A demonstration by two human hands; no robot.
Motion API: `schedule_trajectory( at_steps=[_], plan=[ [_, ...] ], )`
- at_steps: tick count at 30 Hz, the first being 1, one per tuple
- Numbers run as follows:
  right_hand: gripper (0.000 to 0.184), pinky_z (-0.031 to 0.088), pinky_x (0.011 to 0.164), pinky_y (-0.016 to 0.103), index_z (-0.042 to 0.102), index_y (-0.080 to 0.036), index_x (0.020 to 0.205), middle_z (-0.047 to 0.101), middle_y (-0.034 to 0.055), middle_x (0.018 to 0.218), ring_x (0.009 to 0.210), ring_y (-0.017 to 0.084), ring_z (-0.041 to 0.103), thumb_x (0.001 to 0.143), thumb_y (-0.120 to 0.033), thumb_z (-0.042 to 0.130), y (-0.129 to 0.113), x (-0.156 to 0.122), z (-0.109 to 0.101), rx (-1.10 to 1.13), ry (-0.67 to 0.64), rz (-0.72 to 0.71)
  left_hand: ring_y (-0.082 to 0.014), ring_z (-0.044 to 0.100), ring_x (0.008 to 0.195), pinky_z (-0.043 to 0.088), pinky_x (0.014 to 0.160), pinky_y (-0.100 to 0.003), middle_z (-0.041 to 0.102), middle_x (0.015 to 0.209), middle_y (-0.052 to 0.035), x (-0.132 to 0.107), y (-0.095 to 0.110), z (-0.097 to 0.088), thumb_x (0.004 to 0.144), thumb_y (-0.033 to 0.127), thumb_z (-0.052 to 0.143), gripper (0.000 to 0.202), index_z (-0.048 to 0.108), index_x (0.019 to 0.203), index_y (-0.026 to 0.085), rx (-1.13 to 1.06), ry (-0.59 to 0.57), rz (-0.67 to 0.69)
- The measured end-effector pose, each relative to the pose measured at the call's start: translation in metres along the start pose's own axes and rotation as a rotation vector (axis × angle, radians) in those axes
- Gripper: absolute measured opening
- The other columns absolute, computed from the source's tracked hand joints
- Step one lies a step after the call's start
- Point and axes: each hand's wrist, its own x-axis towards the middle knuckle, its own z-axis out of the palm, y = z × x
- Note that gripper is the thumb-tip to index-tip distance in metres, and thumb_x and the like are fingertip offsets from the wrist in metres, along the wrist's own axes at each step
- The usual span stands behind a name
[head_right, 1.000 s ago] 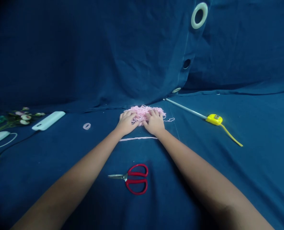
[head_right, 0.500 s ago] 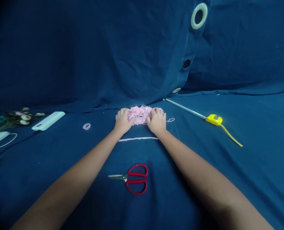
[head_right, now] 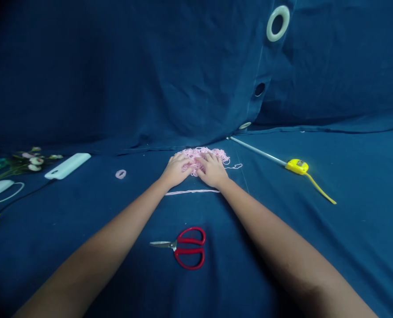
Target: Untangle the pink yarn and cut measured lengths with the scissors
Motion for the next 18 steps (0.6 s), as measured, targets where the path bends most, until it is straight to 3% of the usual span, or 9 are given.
schedule_trajectory(
  at_steps=[2, 5, 7, 12, 14, 18],
  plan=[
    [0.038, 0.036, 0.116, 0.054, 0.067, -0.024, 0.133, 0.061, 0.0119, 0.143, 0.136, 0.034, 0.048, 0.102, -0.041, 0.053, -0.0004, 0.0004, 0.0002, -0.015, -0.018, 0.015, -0.0299, 0.062, 0.12, 0.045, 0.109, -0.047, 0.074, 0.115, -0.0071, -0.0011, 0.0014, -0.0017, 0.1, 0.029, 0.056, 0.02, 0.075, 0.104, 0.027, -0.05, 0.016, 0.027],
    [0.029, 0.041, 0.109, 0.05, 0.072, -0.022, 0.113, 0.068, 0.012, 0.123, 0.121, 0.032, 0.056, 0.103, -0.041, 0.052, -0.0009, 0.0012, 0.0, -0.018, 0.004, 0.061, -0.0282, 0.058, 0.132, 0.043, 0.115, -0.046, 0.068, 0.137, -0.0063, -0.0018, 0.001, -0.0023, 0.1, 0.024, 0.053, 0.035, 0.067, 0.132, 0.028, -0.096, 0.057, 0.034],
    [0.027, 0.041, 0.108, 0.049, 0.072, -0.023, 0.111, 0.067, 0.0118, 0.123, 0.119, 0.032, 0.056, 0.102, -0.041, 0.053, -0.0009, 0.0012, -0.0006, -0.007, 0.032, 0.06, -0.0294, 0.053, 0.14, 0.041, 0.118, -0.048, 0.063, 0.147, -0.0066, -0.0011, 0.0001, -0.0021, 0.098, 0.023, 0.055, 0.045, 0.062, 0.142, 0.028, -0.096, 0.037, 0.02],
    [0.044, 0.033, 0.118, 0.053, 0.062, -0.024, 0.142, 0.057, 0.0108, 0.152, 0.14, 0.034, 0.045, 0.103, -0.041, 0.052, 0.0002, 0.0002, 0.0008, -0.004, -0.011, -0.008, -0.0316, 0.061, 0.129, 0.046, 0.113, -0.048, 0.072, 0.132, -0.0067, 0.0017, -0.0011, -0.0008, 0.094, 0.026, 0.062, 0.03, 0.074, 0.122, 0.027, -0.091, -0.071, 0.052],
    [0.04, 0.035, 0.115, 0.053, 0.066, -0.023, 0.136, 0.063, 0.0121, 0.144, 0.135, 0.035, 0.051, 0.104, -0.042, 0.05, -0.0002, 0.0001, 0.0024, -0.034, -0.027, 0.032, -0.0312, 0.063, 0.125, 0.047, 0.11, -0.047, 0.073, 0.128, -0.0069, 0.0014, -0.0011, 0.0001, 0.095, 0.027, 0.062, 0.026, 0.075, 0.118, 0.026, -0.08, -0.023, 0.039],
    [0.034, 0.035, 0.111, 0.054, 0.073, -0.023, 0.116, 0.071, 0.0132, 0.123, 0.12, 0.035, 0.058, 0.106, -0.041, 0.045, -0.0026, 0.0006, 0.0038, -0.091, 0.079, 0.185, -0.0308, 0.065, 0.112, 0.049, 0.101, -0.045, 0.075, 0.114, -0.0085, -0.0006, -0.0016, 0.0022, 0.101, 0.029, 0.055, 0.019, 0.073, 0.104, 0.024, -0.017, 0.096, -0.099]
  ],
)
